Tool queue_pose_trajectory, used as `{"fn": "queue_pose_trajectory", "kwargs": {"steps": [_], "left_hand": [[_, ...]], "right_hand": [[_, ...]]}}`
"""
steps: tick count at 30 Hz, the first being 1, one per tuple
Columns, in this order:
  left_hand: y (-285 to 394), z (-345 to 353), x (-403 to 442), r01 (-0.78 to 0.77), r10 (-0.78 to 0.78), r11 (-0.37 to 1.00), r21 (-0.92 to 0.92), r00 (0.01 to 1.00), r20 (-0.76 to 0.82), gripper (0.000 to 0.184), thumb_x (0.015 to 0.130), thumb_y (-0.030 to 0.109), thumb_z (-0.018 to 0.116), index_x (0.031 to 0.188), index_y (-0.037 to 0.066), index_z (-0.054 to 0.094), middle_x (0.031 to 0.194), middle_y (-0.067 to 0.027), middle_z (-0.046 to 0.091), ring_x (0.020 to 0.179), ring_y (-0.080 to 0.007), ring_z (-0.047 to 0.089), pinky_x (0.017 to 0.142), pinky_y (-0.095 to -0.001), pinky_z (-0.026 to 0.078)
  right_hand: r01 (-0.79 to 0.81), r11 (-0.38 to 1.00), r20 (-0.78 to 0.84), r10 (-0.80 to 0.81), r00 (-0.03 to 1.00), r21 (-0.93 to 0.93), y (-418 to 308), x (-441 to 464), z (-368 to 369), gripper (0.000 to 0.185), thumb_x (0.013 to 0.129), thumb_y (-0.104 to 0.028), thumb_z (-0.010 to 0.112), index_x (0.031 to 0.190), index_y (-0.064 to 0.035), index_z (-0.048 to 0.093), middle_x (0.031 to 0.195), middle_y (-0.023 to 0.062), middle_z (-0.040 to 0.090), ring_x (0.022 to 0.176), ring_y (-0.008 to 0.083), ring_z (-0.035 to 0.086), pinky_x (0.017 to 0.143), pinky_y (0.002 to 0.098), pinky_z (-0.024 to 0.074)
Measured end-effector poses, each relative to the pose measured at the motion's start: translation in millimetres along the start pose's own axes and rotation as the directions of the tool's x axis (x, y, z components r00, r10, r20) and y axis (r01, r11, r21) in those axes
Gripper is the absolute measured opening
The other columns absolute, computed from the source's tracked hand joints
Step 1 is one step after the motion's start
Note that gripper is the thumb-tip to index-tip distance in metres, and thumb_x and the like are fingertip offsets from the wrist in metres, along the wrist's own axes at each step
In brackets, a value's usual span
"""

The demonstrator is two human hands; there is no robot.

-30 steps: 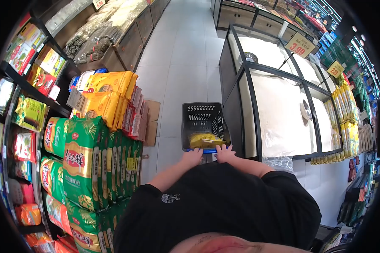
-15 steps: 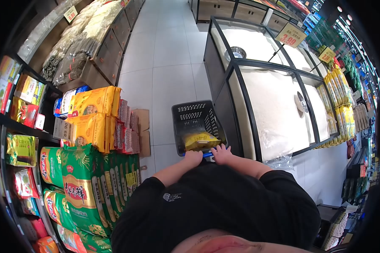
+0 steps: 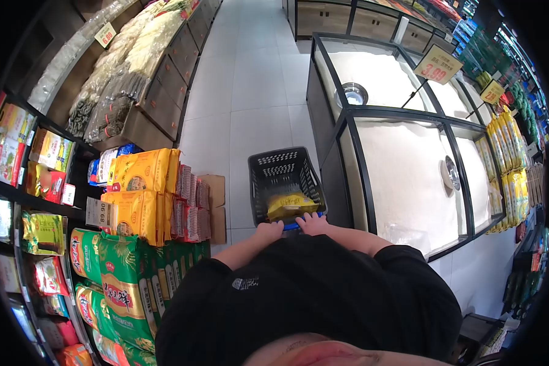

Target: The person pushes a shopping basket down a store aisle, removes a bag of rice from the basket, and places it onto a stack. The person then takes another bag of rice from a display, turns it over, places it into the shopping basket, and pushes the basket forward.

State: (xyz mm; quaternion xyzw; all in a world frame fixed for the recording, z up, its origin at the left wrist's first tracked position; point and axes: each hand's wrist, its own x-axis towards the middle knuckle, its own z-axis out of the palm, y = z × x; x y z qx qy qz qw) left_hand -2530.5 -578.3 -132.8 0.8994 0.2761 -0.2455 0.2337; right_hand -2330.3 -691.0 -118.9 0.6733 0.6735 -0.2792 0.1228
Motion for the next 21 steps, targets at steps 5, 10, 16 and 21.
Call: {"fn": "queue_pose_trajectory", "kwargs": {"steps": [5, 10, 16, 21], "left_hand": [[-21.2, -16.3, 27.0, -0.013, 0.022, 0.999, 0.045, 0.981, -0.191, 0.024, 0.102, 0.027, 0.05, 0.111, 0.006, 0.055, 0.101, -0.0191, 0.072, 0.089, -0.0379, 0.074, 0.074, -0.0516, 0.058], [-41.8, -52.1, 49.1, -0.035, 0.039, 0.999, 0.023, 0.983, -0.18, 0.021, 0.102, 0.023, 0.047, 0.112, 0.005, 0.054, 0.101, -0.0195, 0.072, 0.09, -0.0383, 0.074, 0.074, -0.0511, 0.058], [-74.0, -87.3, 83.1, -0.09, 0.097, 0.994, 0.062, 0.987, -0.129, 0.022, 0.1, 0.02, 0.046, 0.112, 0.004, 0.055, 0.106, -0.02, 0.073, 0.094, -0.0363, 0.075, 0.075, -0.0492, 0.059], [-107.7, -120.1, 109.4, -0.131, 0.135, 0.99, 0.049, 0.984, -0.113, 0.022, 0.1, 0.021, 0.046, 0.113, 0.006, 0.056, 0.106, -0.0191, 0.073, 0.095, -0.0363, 0.075, 0.076, -0.0482, 0.06]], "right_hand": [[-0.043, 0.998, 0.014, 0.043, 0.999, 0.041, 4.4, 23.7, -48.2, 0.07, 0.092, -0.045, 0.062, 0.152, -0.0168, 0.039, 0.15, 0.0221, 0.041, 0.143, 0.0567, 0.033, 0.107, 0.081, 0.0273], [-0.179, 0.977, -0.039, 0.184, 0.982, 0.117, 0.6, 47.8, -81.3, 0.071, 0.093, -0.04, 0.06, 0.156, -0.0164, 0.036, 0.156, 0.0249, 0.035, 0.142, 0.0663, 0.025, 0.106, 0.0812, 0.0284], [-0.183, 0.982, 0.022, 0.183, 0.983, 0.034, 11.9, 99.1, -99.3, 0.07, 0.093, -0.033, 0.057, 0.157, -0.0155, 0.034, 0.156, 0.0294, 0.033, 0.142, 0.0676, 0.024, 0.104, 0.0813, 0.0306], [-0.264, 0.964, 0.255, 0.251, 0.934, 0.021, 14.2, 142.8, -133.5, 0.081, 0.093, -0.04, 0.063, 0.161, -0.0174, 0.027, 0.161, 0.0222, 0.027, 0.146, 0.0646, 0.018, 0.106, 0.0812, 0.03]]}}
